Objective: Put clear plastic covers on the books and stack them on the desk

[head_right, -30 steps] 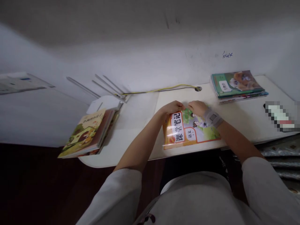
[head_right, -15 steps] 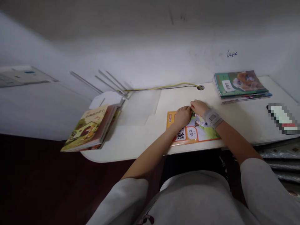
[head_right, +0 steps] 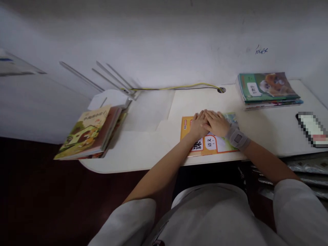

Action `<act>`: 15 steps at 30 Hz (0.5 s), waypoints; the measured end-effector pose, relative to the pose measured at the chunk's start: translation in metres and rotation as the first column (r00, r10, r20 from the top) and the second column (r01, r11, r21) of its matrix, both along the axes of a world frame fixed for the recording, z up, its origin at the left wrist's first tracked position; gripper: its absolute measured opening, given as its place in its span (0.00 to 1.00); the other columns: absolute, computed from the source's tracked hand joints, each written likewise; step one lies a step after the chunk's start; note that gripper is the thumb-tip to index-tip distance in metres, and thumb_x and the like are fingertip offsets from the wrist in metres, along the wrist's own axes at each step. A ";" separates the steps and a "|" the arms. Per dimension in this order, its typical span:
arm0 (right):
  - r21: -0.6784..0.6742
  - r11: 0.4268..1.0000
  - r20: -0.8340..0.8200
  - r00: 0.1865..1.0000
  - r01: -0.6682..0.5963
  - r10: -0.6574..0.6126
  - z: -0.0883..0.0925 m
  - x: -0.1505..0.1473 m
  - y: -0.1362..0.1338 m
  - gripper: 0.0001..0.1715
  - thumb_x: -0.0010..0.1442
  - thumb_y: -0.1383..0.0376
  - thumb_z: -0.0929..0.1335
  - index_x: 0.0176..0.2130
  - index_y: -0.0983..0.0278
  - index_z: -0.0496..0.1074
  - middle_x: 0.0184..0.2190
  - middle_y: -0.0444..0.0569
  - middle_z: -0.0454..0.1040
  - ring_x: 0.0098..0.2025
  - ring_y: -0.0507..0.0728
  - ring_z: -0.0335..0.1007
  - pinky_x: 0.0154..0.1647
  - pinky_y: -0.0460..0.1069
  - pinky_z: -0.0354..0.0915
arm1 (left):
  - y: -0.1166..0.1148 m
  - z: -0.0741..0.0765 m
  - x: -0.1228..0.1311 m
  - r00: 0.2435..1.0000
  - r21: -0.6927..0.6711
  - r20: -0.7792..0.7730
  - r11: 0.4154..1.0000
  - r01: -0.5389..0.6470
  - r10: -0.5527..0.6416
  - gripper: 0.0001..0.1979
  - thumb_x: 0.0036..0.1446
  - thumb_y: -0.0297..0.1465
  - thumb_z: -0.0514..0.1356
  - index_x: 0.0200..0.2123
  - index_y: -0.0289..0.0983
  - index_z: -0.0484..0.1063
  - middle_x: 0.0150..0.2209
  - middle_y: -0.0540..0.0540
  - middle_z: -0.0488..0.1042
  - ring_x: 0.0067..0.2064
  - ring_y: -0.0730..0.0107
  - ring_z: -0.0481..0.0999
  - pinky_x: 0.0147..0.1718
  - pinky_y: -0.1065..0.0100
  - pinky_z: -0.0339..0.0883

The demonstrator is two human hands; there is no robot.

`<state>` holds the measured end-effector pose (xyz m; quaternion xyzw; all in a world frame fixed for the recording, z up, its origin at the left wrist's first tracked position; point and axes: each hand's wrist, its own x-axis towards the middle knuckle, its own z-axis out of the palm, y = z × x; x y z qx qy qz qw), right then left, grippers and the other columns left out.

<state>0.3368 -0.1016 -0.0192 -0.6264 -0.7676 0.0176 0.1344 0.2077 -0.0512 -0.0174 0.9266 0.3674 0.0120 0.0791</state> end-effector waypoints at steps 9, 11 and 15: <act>-0.052 0.999 0.123 0.992 -0.012 0.018 -0.006 0.030 -0.016 0.43 0.65 0.44 0.54 0.66 0.69 0.55 0.67 0.61 0.55 0.67 0.69 0.49 0.65 0.63 0.44 | 0.016 0.003 -0.029 0.998 -0.011 0.001 0.998 -0.067 0.067 0.31 0.67 0.45 0.40 0.68 0.37 0.51 0.69 0.41 0.51 0.69 0.52 0.49 0.65 0.50 0.42; -0.060 0.998 0.145 0.989 0.019 -0.010 -0.005 0.040 -0.020 0.41 0.66 0.45 0.54 0.66 0.68 0.57 0.67 0.61 0.55 0.67 0.70 0.50 0.64 0.63 0.45 | 0.022 0.004 -0.043 0.994 -0.025 -0.013 0.994 -0.109 0.109 0.31 0.67 0.45 0.39 0.68 0.38 0.49 0.69 0.42 0.50 0.69 0.53 0.49 0.65 0.49 0.42; -0.089 0.994 0.152 0.987 0.065 -0.051 -0.003 0.057 -0.028 0.38 0.66 0.47 0.55 0.65 0.66 0.57 0.67 0.61 0.55 0.66 0.71 0.49 0.63 0.63 0.46 | 0.030 0.001 -0.060 0.988 -0.044 -0.009 0.987 -0.152 0.152 0.31 0.68 0.44 0.38 0.68 0.37 0.49 0.70 0.41 0.50 0.70 0.54 0.45 0.65 0.49 0.43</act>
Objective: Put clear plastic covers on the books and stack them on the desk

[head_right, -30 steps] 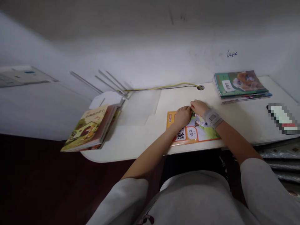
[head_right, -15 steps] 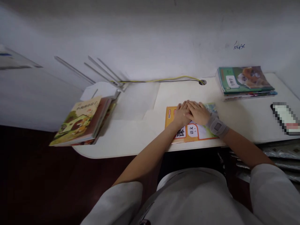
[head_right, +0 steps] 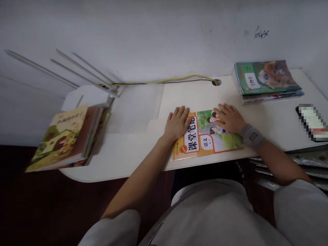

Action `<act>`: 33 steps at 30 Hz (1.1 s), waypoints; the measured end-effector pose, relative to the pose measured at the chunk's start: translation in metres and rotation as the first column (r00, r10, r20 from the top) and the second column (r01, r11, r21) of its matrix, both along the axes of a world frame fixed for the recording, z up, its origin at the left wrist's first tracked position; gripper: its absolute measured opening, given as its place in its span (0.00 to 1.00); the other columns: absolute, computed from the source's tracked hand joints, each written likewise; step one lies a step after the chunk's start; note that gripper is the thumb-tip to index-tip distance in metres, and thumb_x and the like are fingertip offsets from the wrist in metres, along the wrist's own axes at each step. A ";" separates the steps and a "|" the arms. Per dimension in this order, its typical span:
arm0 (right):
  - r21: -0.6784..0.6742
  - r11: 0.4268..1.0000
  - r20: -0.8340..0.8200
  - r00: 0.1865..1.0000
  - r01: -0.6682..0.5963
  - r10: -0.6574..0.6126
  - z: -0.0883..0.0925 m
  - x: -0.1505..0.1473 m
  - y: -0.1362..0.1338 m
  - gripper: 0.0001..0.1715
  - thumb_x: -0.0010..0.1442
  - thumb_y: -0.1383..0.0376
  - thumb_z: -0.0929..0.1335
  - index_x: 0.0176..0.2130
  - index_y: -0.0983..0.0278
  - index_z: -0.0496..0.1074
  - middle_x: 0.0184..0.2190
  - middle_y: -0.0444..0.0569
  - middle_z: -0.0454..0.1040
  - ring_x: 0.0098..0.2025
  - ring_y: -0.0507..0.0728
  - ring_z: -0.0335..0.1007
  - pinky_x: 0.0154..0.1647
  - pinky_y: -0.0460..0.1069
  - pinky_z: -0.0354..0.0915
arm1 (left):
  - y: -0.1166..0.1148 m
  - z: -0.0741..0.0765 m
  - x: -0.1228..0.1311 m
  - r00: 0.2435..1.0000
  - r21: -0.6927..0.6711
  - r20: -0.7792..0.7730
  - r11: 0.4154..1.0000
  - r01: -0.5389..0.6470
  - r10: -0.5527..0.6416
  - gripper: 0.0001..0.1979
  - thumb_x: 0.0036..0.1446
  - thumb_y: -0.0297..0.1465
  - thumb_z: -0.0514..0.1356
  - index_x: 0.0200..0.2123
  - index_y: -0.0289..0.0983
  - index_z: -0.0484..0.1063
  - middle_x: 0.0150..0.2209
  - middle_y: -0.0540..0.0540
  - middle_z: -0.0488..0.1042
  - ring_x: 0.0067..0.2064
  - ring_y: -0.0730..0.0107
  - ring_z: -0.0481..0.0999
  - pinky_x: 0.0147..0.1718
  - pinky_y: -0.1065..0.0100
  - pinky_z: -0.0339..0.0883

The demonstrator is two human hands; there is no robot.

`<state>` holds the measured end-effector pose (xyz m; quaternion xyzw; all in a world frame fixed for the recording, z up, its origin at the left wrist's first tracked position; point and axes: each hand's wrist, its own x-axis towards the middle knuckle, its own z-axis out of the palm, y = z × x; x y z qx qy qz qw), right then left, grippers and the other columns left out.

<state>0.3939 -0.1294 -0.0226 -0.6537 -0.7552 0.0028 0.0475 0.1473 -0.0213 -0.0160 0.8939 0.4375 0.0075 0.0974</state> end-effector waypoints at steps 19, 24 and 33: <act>0.080 0.996 0.009 0.999 0.035 -0.036 -0.011 0.003 -0.001 0.35 0.65 0.48 0.59 0.64 0.64 0.61 0.65 0.59 0.60 0.64 0.68 0.54 0.61 0.60 0.49 | 0.027 0.013 0.029 0.990 0.013 0.045 0.991 -0.132 0.132 0.26 0.65 0.43 0.44 0.43 0.31 0.75 0.48 0.29 0.74 0.52 0.47 0.72 0.51 0.54 0.60; 0.089 0.995 -0.016 0.999 0.052 -0.051 -0.012 0.000 -0.002 0.35 0.65 0.47 0.59 0.63 0.63 0.62 0.65 0.57 0.60 0.64 0.67 0.54 0.62 0.59 0.49 | 0.047 0.023 0.027 0.986 -0.156 0.081 0.979 -0.134 0.148 0.18 0.60 0.40 0.53 0.32 0.34 0.76 0.40 0.33 0.78 0.45 0.54 0.77 0.42 0.63 0.65; 0.075 0.993 -0.055 0.995 0.088 -0.084 -0.015 0.000 0.000 0.36 0.64 0.45 0.60 0.64 0.59 0.61 0.65 0.54 0.60 0.65 0.66 0.53 0.64 0.59 0.48 | 0.041 0.041 -0.012 0.887 -0.570 0.318 0.815 -0.103 0.335 0.25 0.59 0.54 0.51 0.32 0.36 0.68 0.24 0.49 0.73 0.27 0.73 0.72 0.26 0.72 0.65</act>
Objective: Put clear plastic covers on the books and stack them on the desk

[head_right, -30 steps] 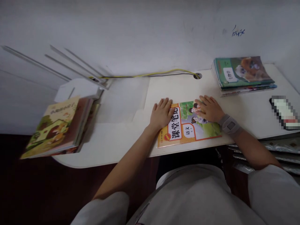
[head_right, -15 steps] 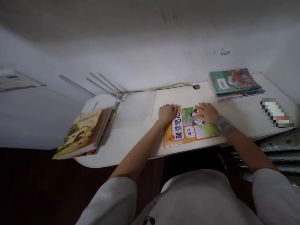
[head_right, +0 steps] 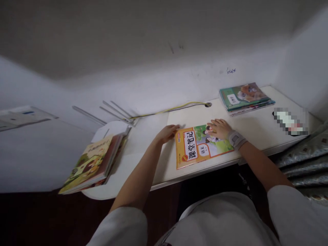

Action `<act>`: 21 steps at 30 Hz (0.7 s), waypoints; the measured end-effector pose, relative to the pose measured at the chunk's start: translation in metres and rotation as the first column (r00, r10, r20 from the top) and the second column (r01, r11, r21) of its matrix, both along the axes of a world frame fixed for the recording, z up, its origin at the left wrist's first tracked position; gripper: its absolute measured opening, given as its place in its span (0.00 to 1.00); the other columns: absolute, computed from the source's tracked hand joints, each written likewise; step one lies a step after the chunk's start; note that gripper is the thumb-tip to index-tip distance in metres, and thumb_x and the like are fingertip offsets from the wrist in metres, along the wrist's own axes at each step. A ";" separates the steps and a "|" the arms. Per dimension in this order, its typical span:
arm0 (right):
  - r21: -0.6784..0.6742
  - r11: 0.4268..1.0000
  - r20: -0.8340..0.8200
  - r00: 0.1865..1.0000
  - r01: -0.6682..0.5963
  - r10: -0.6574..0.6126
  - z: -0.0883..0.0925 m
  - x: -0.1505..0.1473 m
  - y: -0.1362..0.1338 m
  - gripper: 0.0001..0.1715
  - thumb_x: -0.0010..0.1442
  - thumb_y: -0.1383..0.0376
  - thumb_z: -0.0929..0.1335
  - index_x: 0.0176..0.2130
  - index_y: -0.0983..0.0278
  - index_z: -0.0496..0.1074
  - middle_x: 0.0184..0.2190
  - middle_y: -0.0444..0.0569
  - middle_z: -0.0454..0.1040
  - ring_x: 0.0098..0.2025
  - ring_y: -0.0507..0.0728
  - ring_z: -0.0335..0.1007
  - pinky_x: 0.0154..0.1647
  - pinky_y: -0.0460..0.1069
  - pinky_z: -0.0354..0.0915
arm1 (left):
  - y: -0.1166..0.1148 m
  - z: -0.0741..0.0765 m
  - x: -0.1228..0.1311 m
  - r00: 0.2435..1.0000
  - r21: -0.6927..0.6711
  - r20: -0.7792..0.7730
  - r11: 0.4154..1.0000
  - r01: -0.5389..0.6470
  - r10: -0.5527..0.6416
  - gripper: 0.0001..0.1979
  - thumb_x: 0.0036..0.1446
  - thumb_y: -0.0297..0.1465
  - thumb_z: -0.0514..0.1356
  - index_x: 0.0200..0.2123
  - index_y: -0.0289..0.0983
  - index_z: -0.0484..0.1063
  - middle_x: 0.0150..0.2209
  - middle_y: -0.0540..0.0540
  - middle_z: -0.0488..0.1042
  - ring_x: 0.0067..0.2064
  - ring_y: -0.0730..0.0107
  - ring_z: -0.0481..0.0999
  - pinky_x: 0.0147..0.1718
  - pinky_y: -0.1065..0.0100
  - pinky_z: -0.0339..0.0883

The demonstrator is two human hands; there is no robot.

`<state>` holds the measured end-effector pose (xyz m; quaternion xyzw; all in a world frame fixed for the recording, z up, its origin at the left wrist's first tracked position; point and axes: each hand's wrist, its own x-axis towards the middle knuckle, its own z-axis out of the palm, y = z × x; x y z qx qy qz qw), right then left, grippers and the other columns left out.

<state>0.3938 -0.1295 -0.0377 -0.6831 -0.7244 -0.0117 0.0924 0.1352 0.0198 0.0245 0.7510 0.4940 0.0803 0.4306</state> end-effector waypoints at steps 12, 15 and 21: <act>-0.012 1.000 -0.067 0.998 -0.010 0.009 0.000 0.001 0.000 0.36 0.64 0.46 0.60 0.65 0.58 0.59 0.66 0.56 0.59 0.66 0.66 0.53 0.65 0.60 0.48 | -0.085 -0.027 -0.041 0.886 -0.151 0.419 0.977 -0.148 0.199 0.19 0.49 0.48 0.61 0.34 0.41 0.63 0.29 0.52 0.75 0.29 0.69 0.76 0.27 0.68 0.71; 0.002 1.000 -0.149 0.989 0.016 -0.016 0.001 0.004 -0.001 0.37 0.64 0.46 0.60 0.65 0.60 0.59 0.67 0.59 0.55 0.68 0.65 0.49 0.66 0.59 0.48 | -0.092 -0.028 -0.029 0.825 -0.151 0.474 0.952 -0.267 0.307 0.16 0.50 0.46 0.58 0.35 0.42 0.60 0.30 0.53 0.75 0.30 0.66 0.78 0.26 0.67 0.71; 0.288 0.938 -0.450 0.892 0.191 -0.043 0.005 0.041 -0.025 0.32 0.67 0.52 0.57 0.63 0.64 0.61 0.66 0.58 0.58 0.69 0.60 0.47 0.67 0.58 0.49 | -0.077 -0.010 -0.012 0.712 -0.207 0.636 0.955 -0.213 0.297 0.21 0.45 0.46 0.64 0.36 0.42 0.61 0.31 0.53 0.78 0.32 0.63 0.80 0.27 0.66 0.74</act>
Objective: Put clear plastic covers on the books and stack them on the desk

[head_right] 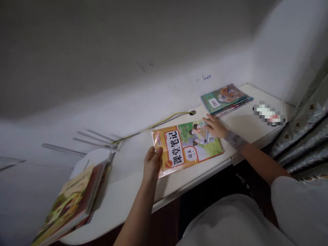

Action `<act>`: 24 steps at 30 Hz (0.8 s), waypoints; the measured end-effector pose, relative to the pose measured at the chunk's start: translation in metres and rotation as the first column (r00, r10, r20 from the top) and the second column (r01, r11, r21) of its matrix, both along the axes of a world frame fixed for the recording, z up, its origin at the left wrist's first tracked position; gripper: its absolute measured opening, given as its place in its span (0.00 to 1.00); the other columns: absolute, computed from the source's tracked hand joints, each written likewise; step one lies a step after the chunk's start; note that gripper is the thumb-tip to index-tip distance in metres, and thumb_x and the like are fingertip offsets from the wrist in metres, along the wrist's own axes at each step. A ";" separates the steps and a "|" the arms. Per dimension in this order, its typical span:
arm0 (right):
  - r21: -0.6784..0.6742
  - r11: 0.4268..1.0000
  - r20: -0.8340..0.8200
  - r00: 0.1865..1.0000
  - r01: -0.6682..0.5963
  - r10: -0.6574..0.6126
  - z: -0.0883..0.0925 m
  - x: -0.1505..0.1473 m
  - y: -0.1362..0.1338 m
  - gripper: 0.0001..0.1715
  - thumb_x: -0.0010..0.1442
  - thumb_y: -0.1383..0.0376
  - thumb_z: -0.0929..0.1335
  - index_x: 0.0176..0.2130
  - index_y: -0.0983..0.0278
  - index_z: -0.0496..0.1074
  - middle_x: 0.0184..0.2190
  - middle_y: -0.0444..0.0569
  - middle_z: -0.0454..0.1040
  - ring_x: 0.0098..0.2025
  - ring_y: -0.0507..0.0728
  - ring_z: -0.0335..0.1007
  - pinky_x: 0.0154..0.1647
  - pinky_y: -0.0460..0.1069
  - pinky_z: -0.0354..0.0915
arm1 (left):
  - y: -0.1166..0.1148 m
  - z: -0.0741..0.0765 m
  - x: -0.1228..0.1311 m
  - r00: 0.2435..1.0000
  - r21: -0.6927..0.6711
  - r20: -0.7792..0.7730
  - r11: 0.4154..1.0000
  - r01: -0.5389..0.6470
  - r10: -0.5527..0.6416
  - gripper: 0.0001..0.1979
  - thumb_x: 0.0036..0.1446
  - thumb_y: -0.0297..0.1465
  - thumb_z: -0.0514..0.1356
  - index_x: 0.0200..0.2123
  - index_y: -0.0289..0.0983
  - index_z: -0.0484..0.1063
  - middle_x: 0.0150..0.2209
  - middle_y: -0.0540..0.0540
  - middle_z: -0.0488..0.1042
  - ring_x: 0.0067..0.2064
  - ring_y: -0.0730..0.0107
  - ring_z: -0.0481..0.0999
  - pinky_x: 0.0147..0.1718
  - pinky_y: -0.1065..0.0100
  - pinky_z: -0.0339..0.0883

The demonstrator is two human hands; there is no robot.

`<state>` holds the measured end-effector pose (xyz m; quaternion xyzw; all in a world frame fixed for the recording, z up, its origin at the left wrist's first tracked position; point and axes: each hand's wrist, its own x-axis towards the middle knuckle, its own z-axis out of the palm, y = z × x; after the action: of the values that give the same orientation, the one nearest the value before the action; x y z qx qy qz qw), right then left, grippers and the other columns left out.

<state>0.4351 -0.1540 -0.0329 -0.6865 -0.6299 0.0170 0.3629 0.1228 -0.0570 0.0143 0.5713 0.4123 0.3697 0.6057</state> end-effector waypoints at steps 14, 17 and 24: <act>0.007 0.962 0.094 0.957 0.274 -0.273 -0.028 0.036 -0.068 0.11 0.60 0.70 0.62 0.37 0.64 0.73 0.40 0.54 0.73 0.44 0.60 0.66 0.50 0.56 0.63 | 0.074 0.020 0.290 0.965 -0.250 0.259 0.962 0.108 -0.041 0.06 0.60 0.23 0.53 0.38 0.34 0.68 0.32 0.45 0.78 0.38 0.63 0.81 0.42 0.56 0.76; -0.013 0.959 0.153 0.949 0.282 -0.276 -0.025 0.033 -0.065 0.11 0.60 0.71 0.62 0.38 0.65 0.73 0.40 0.54 0.73 0.44 0.59 0.65 0.49 0.55 0.62 | 0.077 0.015 0.331 0.980 -0.222 0.197 0.974 0.054 -0.009 0.05 0.59 0.23 0.54 0.39 0.35 0.67 0.29 0.49 0.76 0.34 0.68 0.79 0.37 0.61 0.75; -0.064 0.955 0.156 0.948 0.289 -0.276 -0.023 0.032 -0.066 0.10 0.61 0.70 0.62 0.41 0.64 0.72 0.42 0.53 0.72 0.46 0.60 0.64 0.49 0.55 0.61 | 0.090 -0.008 0.348 0.997 0.056 -0.057 0.997 -0.050 0.053 0.03 0.57 0.25 0.55 0.36 0.34 0.67 0.34 0.43 0.76 0.41 0.62 0.78 0.40 0.63 0.71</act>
<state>0.4676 -0.2196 -0.0560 -0.7840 -0.5486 -0.0579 0.2848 0.4704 0.0330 0.0068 0.5874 0.4344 0.3795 0.5677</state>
